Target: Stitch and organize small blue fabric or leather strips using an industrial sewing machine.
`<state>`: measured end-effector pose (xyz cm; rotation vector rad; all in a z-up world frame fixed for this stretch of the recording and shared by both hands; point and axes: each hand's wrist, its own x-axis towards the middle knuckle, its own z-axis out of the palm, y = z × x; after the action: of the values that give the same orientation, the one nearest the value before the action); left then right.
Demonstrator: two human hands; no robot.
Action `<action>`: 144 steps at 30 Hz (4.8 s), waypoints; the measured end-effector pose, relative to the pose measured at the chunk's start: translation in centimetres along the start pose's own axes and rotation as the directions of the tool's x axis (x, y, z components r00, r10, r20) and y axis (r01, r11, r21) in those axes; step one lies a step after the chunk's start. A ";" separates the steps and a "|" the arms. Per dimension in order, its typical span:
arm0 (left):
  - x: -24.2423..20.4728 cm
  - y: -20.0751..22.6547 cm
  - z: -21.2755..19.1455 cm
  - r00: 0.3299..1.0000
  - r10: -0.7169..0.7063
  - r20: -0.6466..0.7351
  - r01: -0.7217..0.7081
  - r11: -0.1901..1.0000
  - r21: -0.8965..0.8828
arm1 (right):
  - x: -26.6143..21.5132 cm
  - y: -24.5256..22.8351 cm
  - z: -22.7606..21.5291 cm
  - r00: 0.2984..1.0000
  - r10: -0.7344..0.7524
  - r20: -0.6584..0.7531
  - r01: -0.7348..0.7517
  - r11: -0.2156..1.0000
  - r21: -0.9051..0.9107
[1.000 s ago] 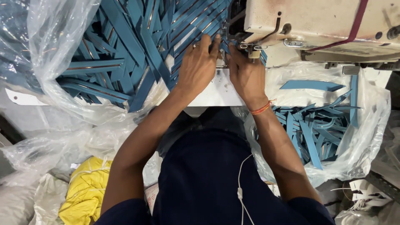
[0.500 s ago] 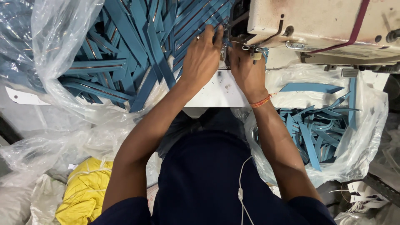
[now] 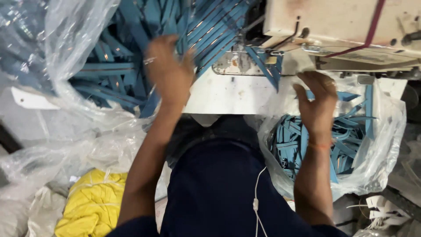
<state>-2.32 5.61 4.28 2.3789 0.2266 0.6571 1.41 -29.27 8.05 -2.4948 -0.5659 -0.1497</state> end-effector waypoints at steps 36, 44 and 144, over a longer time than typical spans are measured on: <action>-1.3 3.0 5.3 0.853 0.257 0.455 -0.420 0.854 0.305 | 4.1 -5.9 9.1 0.995 -0.094 0.045 0.095 0.995 -0.022; -0.5 2.5 6.0 0.848 0.260 0.461 -0.414 0.869 0.271 | 4.9 -5.5 9.6 0.991 -0.133 0.025 0.134 0.991 -0.022; -0.6 1.7 7.4 0.883 0.293 0.366 -0.415 0.854 0.315 | 5.0 -4.0 8.2 0.985 -0.158 -0.068 0.150 0.983 -0.103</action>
<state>0.98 0.05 0.18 2.9035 -0.2603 0.4199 4.08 -19.89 4.41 -2.5250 -0.7356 -0.3381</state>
